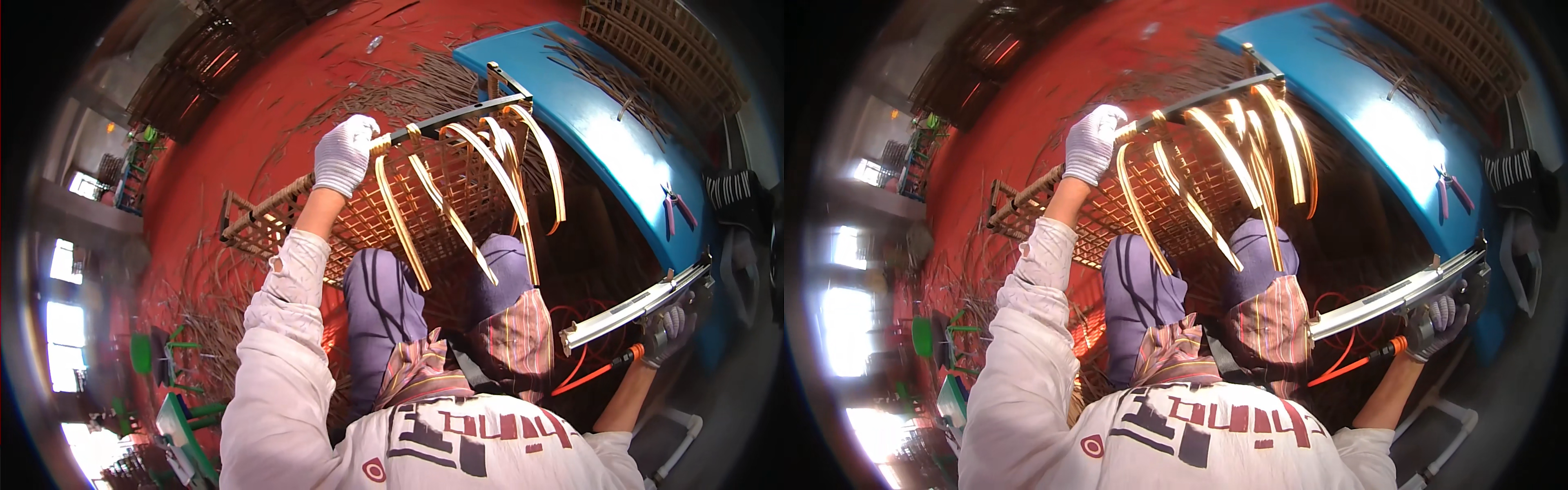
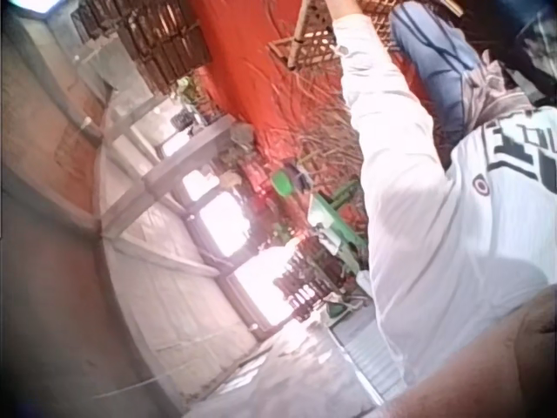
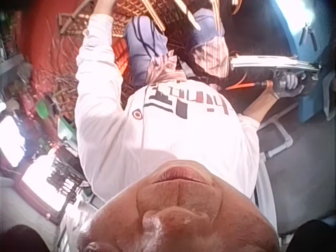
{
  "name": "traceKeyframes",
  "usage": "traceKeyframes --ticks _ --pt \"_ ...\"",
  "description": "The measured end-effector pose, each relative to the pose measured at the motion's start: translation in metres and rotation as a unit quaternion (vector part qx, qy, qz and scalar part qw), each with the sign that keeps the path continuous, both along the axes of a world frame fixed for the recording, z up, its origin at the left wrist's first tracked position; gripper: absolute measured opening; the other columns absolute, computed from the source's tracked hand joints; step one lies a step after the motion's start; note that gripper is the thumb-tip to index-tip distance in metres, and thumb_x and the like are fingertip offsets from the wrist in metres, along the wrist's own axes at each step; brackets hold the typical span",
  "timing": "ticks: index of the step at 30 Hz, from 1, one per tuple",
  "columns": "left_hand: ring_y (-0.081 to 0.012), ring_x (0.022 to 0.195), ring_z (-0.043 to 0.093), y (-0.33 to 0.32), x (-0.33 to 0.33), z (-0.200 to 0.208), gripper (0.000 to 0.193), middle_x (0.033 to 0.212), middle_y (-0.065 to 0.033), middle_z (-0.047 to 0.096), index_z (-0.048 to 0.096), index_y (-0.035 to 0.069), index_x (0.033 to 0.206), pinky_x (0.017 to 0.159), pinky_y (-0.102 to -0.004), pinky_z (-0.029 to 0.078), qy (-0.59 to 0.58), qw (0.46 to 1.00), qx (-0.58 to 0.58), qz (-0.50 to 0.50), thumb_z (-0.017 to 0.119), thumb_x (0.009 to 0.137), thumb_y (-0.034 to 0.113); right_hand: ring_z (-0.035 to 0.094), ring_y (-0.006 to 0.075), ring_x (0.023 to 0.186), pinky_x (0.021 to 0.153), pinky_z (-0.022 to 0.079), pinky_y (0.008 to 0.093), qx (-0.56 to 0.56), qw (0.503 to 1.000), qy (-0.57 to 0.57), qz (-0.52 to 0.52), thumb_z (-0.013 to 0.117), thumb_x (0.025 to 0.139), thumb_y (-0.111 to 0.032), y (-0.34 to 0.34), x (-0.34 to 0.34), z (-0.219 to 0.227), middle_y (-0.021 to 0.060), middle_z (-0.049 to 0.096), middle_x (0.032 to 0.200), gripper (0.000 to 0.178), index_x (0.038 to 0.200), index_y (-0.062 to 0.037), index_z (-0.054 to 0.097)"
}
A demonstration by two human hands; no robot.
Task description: Assembling a bamboo furniture frame using a pneumatic nail gun and bamboo strips.
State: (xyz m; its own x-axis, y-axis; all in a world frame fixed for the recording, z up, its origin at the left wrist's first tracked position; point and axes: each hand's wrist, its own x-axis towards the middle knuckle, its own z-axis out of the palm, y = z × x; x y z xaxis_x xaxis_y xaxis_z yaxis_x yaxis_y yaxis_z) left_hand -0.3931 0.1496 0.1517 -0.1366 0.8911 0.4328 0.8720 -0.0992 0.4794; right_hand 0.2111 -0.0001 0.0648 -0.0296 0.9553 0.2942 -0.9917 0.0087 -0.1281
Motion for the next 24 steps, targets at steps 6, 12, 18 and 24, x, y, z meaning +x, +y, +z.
traceKeyframes --ticks 6,12,18,24 --pt "-0.0304 0.084 0.066 -0.010 0.006 0.005 0.023 0.090 -0.0104 0.069 0.068 0.013 0.092 0.073 -0.0394 0.051 0.001 1.000 -0.005 -0.009 0.048 0.092 0.025 0.037 0.0036 0.051 0.056 0.037 0.0178 -0.004 1.000 -0.011 -0.003 0.054 0.097 -0.020 0.000 0.006 0.001 -0.0050 0.037 0.058 0.042 0.133 0.0017 0.048" --pt "-0.0302 0.086 0.065 -0.018 0.008 0.000 0.023 0.089 -0.0098 0.069 0.068 0.012 0.091 0.074 -0.0397 0.052 0.042 0.999 0.026 -0.007 0.048 0.093 0.023 0.037 0.0041 0.052 0.057 0.037 0.0192 -0.012 1.000 0.004 -0.007 0.053 0.097 -0.020 -0.001 0.001 0.005 -0.0053 0.037 0.060 0.042 0.132 0.0007 0.047" --pt "-0.0295 0.086 0.066 -0.022 0.012 -0.002 0.022 0.088 -0.0091 0.069 0.069 0.013 0.091 0.075 -0.0405 0.053 0.124 0.990 0.059 -0.030 0.049 0.093 0.022 0.038 0.0042 0.053 0.061 0.040 0.0202 -0.016 1.000 -0.003 -0.010 0.054 0.097 -0.020 -0.002 -0.003 0.008 -0.0052 0.037 0.060 0.042 0.133 -0.0013 0.046" --pt "-0.0287 0.082 0.066 -0.007 0.004 -0.001 0.020 0.086 -0.0088 0.069 0.069 0.015 0.092 0.071 -0.0404 0.053 0.175 0.984 0.034 -0.010 0.052 0.091 0.025 0.040 0.0042 0.051 0.058 0.040 0.0178 -0.042 0.998 -0.013 -0.042 0.055 0.095 -0.019 -0.004 -0.004 0.007 -0.0050 0.039 0.059 0.043 0.132 0.0014 0.046"
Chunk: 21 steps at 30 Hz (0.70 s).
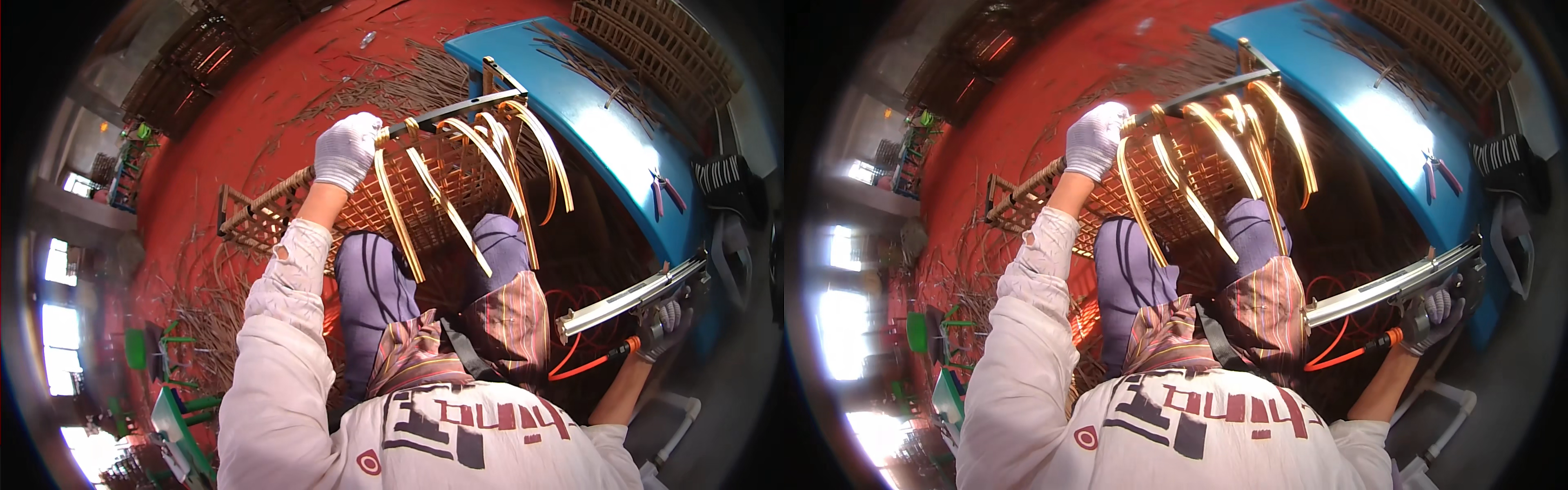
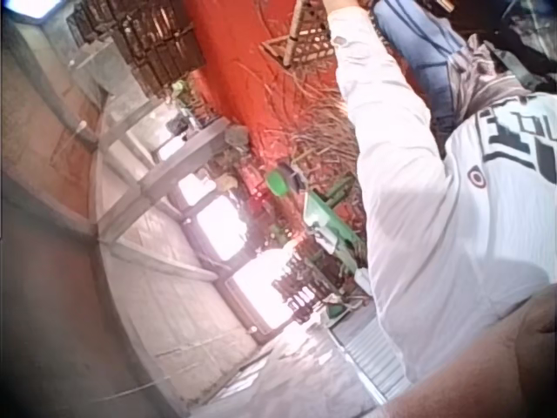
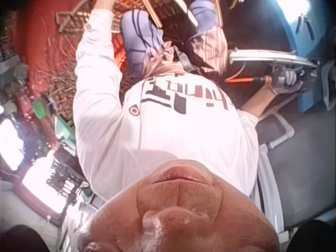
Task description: Assembling a bamboo furniture frame using a pneumatic nail gun and bamboo strips.
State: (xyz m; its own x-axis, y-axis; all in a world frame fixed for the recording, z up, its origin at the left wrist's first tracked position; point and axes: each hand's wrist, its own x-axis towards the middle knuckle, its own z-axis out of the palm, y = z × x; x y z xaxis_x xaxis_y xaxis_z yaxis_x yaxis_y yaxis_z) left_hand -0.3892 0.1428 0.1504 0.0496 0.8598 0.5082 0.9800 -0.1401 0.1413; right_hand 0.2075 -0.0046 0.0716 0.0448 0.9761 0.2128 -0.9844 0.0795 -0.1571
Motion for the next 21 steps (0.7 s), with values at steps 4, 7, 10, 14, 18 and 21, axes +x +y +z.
traceKeyframes --ticks 4,7,10,14,18,21 --pt "-0.0302 0.082 0.066 0.017 0.003 -0.002 0.022 0.087 -0.0091 0.069 0.068 0.016 0.093 0.069 -0.0417 0.053 0.008 1.000 0.015 -0.017 0.050 0.092 0.029 0.040 0.0054 0.050 0.054 0.039 0.0186 -0.012 0.999 0.034 0.009 0.056 0.094 -0.016 -0.011 -0.008 0.018 -0.0043 0.040 0.059 0.033 0.122 0.0015 0.050" --pt "-0.0319 0.081 0.066 0.022 -0.012 -0.014 0.020 0.089 -0.0104 0.069 0.069 0.017 0.090 0.066 -0.0446 0.053 0.028 0.999 0.040 0.004 0.052 0.091 0.029 0.038 0.0080 0.050 0.053 0.037 0.0235 -0.034 0.997 0.066 0.017 0.054 0.095 -0.017 -0.006 -0.011 0.019 -0.0020 0.039 0.058 0.034 0.066 -0.0138 0.039" --pt "-0.0337 0.077 0.066 0.031 -0.034 -0.020 0.022 0.081 -0.0114 0.069 0.069 0.016 0.086 0.066 -0.0452 0.053 0.060 0.993 0.050 0.089 0.054 0.091 0.031 0.037 0.0076 0.055 0.053 0.036 0.0234 0.001 1.000 -0.005 -0.029 0.051 0.099 -0.024 0.004 -0.003 -0.007 -0.0022 0.037 0.061 0.046 0.130 0.0095 0.043" --pt "-0.0367 0.090 0.065 0.055 -0.043 -0.030 0.034 0.096 -0.0142 0.069 0.068 0.017 0.096 0.076 -0.0479 0.052 -0.036 0.983 -0.042 0.177 0.044 0.096 0.041 0.036 0.0067 0.054 0.055 0.037 0.0229 -0.004 0.998 -0.025 -0.053 0.051 0.099 -0.025 -0.006 -0.002 -0.005 -0.0034 0.035 0.062 0.042 0.127 0.0051 0.047" --pt "-0.0360 0.094 0.066 0.084 -0.056 -0.032 0.047 0.105 -0.0143 0.068 0.066 0.018 0.109 0.082 -0.0480 0.049 0.038 0.971 -0.080 0.224 0.034 0.098 0.050 0.035 0.0067 0.054 0.055 0.036 0.0241 0.007 0.999 -0.009 -0.047 0.051 0.099 -0.025 -0.012 0.003 -0.005 -0.0044 0.034 0.061 0.043 0.128 0.0064 0.047" --pt "-0.0313 0.104 0.064 0.114 -0.100 -0.034 0.059 0.118 -0.0123 0.065 0.062 0.020 0.123 0.094 -0.0423 0.044 -0.014 0.940 -0.187 0.286 0.031 0.095 0.061 0.034 0.0066 0.054 0.053 0.035 0.0231 -0.010 0.999 -0.007 -0.051 0.052 0.098 -0.024 -0.005 -0.004 -0.006 -0.0050 0.033 0.060 0.042 0.127 0.0067 0.049"
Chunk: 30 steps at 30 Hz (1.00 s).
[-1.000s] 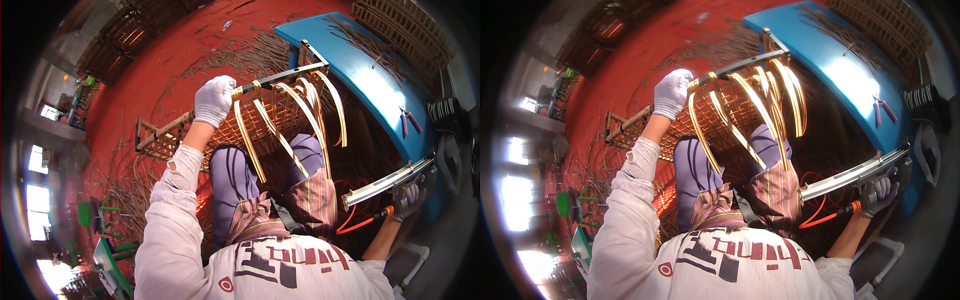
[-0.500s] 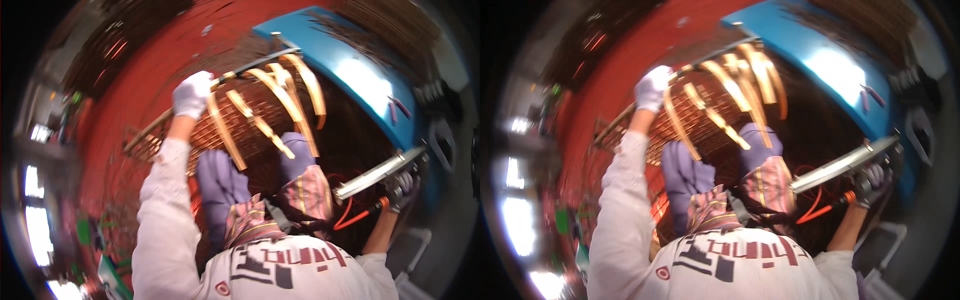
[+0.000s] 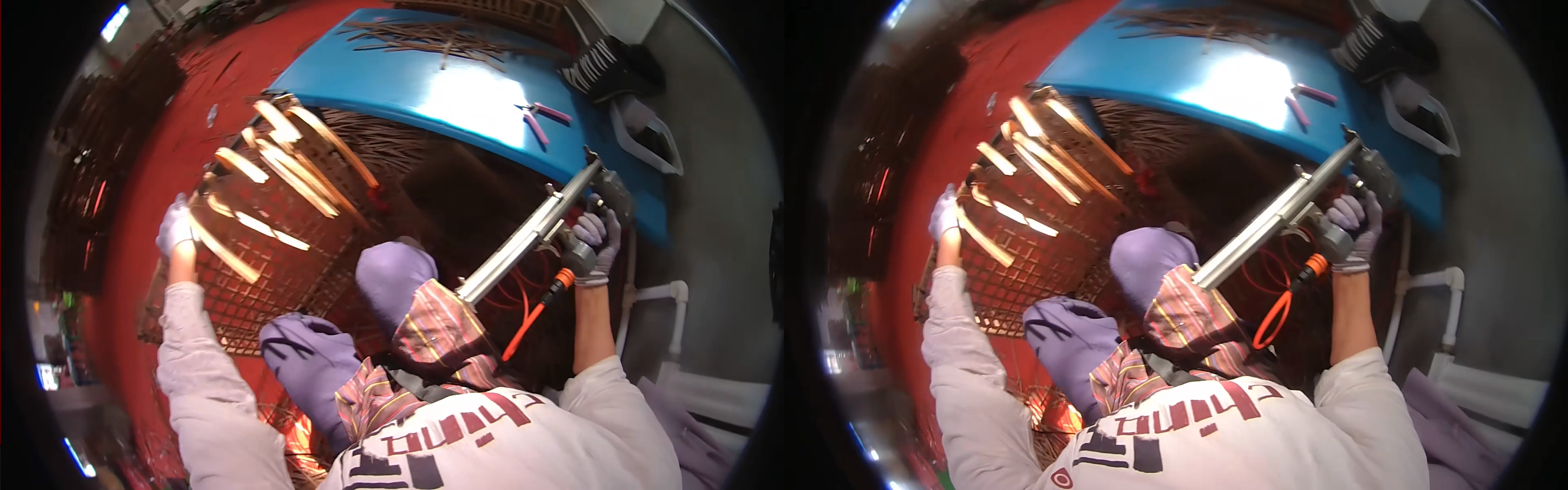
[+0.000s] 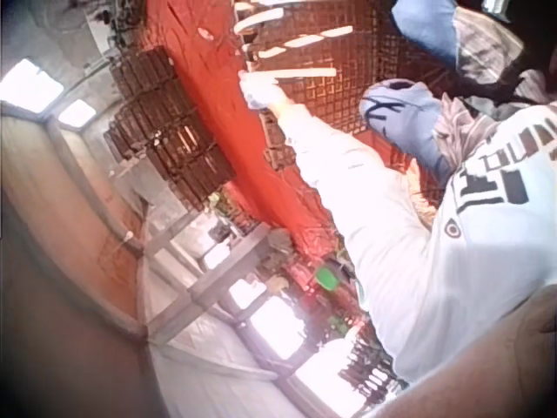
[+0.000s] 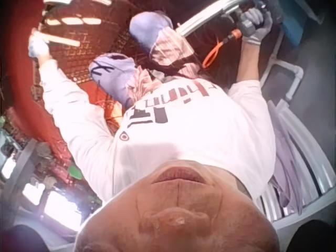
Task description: Assembling a bamboo furniture frame using a pneumatic nail gun and bamboo strips.
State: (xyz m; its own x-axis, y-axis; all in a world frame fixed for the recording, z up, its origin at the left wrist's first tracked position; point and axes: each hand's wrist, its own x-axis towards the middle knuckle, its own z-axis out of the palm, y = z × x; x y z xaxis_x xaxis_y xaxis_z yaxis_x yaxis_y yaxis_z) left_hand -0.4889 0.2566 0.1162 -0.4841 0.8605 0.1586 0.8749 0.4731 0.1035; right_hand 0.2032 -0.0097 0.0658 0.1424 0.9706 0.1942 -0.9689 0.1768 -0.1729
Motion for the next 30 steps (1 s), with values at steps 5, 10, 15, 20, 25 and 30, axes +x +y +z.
traceKeyframes --ticks 5,10,15,20,25,30 --pt "-0.0320 0.119 0.055 0.036 -0.070 -0.030 0.068 0.126 -0.0109 0.062 0.058 0.019 0.130 0.099 -0.0380 0.039 -0.063 0.992 0.044 -0.105 0.035 0.090 0.069 0.035 0.0064 0.053 0.052 0.035 0.0228 -0.006 0.999 -0.028 -0.018 0.053 0.097 -0.025 -0.003 0.004 0.006 -0.0054 0.033 0.059 0.041 0.124 0.0059 0.051" --pt "-0.0329 0.111 0.060 0.024 -0.073 -0.046 0.056 0.120 -0.0131 0.065 0.064 0.017 0.121 0.099 -0.0390 0.041 0.114 0.985 0.058 -0.113 0.047 0.090 0.060 0.036 0.0076 0.053 0.053 0.035 0.0246 -0.019 0.998 -0.049 -0.017 0.057 0.095 -0.026 0.007 0.015 -0.008 -0.0056 0.031 0.058 0.037 0.119 0.0016 0.053" --pt "-0.0358 0.106 0.061 -0.008 -0.009 -0.010 0.061 0.112 -0.0129 0.067 0.066 0.016 0.116 0.094 -0.0432 0.046 0.108 0.992 0.069 -0.022 0.037 0.093 0.064 0.040 0.0075 0.049 0.049 0.039 0.0248 -0.024 0.998 -0.051 -0.008 0.057 0.095 -0.026 0.009 0.012 0.002 -0.0049 0.037 0.057 0.036 0.118 0.0016 0.054" --pt "-0.0370 0.119 0.055 -0.025 -0.016 -0.010 0.053 0.134 -0.0108 0.054 0.044 0.020 0.135 0.093 -0.0534 0.046 0.231 0.965 0.117 -0.031 0.054 0.092 0.049 0.040 0.0067 0.045 0.044 0.040 0.0228 0.015 0.998 -0.022 0.053 0.055 0.095 -0.026 0.010 -0.010 0.010 -0.0046 0.038 0.055 0.037 0.120 0.0018 0.053" --pt "-0.0228 0.112 0.058 -0.074 0.104 -0.015 0.035 0.121 -0.0142 0.062 0.063 0.004 0.120 0.100 -0.0348 0.043 -0.150 0.914 0.145 -0.348 0.060 0.093 0.026 0.038 0.0043 0.037 0.038 0.042 0.0206 0.075 0.994 -0.009 0.083 0.056 0.096 -0.028 0.013 -0.036 0.020 -0.0061 0.035 0.052 0.039 0.119 0.0029 0.050" --pt "-0.0168 0.109 0.059 -0.182 0.263 0.012 0.035 0.121 -0.0094 0.064 0.058 0.000 0.127 0.095 -0.0304 0.045 -0.605 0.671 -0.055 -0.426 0.052 0.098 0.019 0.038 0.0033 0.037 0.036 0.041 0.0196 0.113 0.981 -0.001 0.157 0.056 0.095 -0.028 0.026 -0.066 0.031 -0.0063 0.036 0.053 0.040 0.119 0.0032 0.047"
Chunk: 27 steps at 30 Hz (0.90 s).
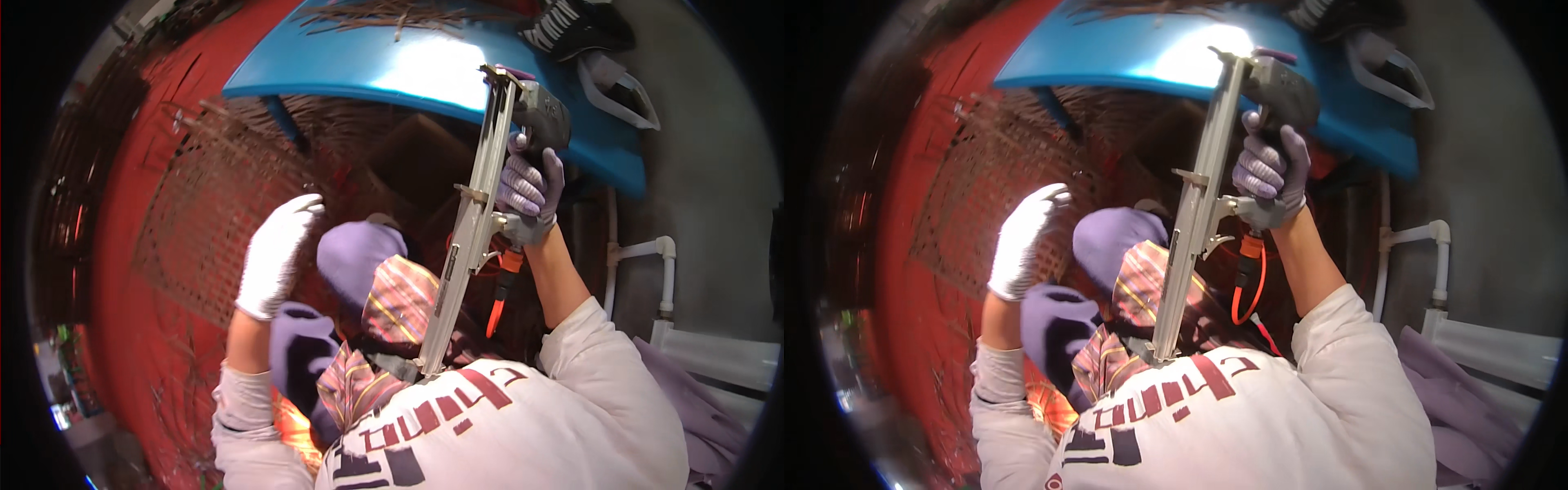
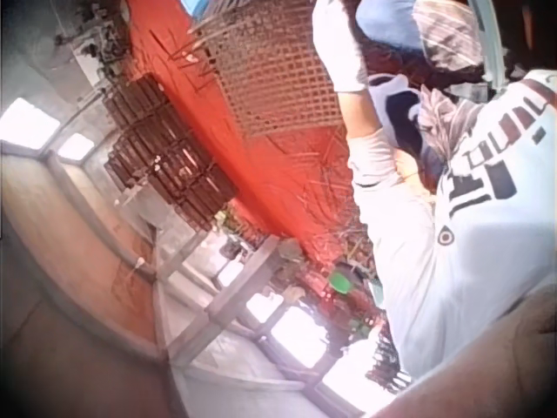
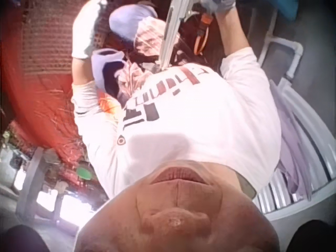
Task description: Assembling a bamboo furniture frame using a pneumatic nail gun and bamboo strips.
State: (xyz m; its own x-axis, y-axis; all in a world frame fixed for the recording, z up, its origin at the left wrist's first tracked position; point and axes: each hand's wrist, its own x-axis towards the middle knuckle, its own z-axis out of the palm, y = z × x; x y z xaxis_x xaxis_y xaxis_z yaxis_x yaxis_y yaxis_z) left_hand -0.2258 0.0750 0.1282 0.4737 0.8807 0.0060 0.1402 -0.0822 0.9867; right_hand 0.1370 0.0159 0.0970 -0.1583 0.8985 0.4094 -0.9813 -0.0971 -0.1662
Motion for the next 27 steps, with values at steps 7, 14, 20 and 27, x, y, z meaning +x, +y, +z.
traceKeyframes --ticks 7,14,20,27 --pt "-0.0191 0.107 0.060 -0.062 0.071 0.024 0.051 0.116 -0.0130 0.063 0.049 -0.003 0.133 0.094 -0.0324 0.047 -0.291 0.936 -0.190 -0.062 0.038 0.104 0.037 0.044 0.0066 0.042 0.040 0.043 0.0215 -0.011 0.988 0.068 0.139 0.057 0.095 -0.027 0.017 -0.074 -0.014 -0.0040 0.043 0.056 0.040 0.120 0.0018 0.048" --pt "-0.0202 0.098 0.065 -0.091 0.071 0.049 0.062 0.109 -0.0143 0.065 0.051 -0.005 0.127 0.087 -0.0295 0.052 -0.388 0.884 -0.259 -0.003 0.041 0.100 0.050 0.041 0.0043 0.046 0.039 0.035 0.0198 -0.163 0.938 0.064 0.299 0.064 0.090 -0.033 0.012 -0.134 -0.004 -0.0091 0.038 0.054 0.022 0.092 -0.0117 0.059" --pt "-0.0160 0.096 0.062 -0.096 0.053 0.053 0.050 0.113 -0.0104 0.062 0.049 0.001 0.130 0.079 -0.0279 0.053 -0.343 0.924 -0.139 0.093 0.043 0.101 0.042 0.059 0.0026 0.083 0.070 0.050 0.0149 -0.163 0.909 -0.384 -0.002 0.050 0.097 -0.016 0.033 -0.180 -0.021 -0.0043 0.058 0.100 0.035 0.131 -0.0097 0.049" --pt "-0.0134 0.091 0.060 -0.124 0.036 0.056 0.045 0.110 -0.0081 0.060 0.044 0.000 0.136 0.080 -0.0253 0.051 -0.320 0.932 -0.062 0.159 0.048 0.101 0.029 0.048 0.0033 0.052 0.046 0.038 0.0163 -0.251 0.913 -0.317 0.058 0.056 0.096 -0.046 0.027 -0.261 -0.002 -0.0073 0.052 0.070 0.031 0.101 -0.0158 0.062"
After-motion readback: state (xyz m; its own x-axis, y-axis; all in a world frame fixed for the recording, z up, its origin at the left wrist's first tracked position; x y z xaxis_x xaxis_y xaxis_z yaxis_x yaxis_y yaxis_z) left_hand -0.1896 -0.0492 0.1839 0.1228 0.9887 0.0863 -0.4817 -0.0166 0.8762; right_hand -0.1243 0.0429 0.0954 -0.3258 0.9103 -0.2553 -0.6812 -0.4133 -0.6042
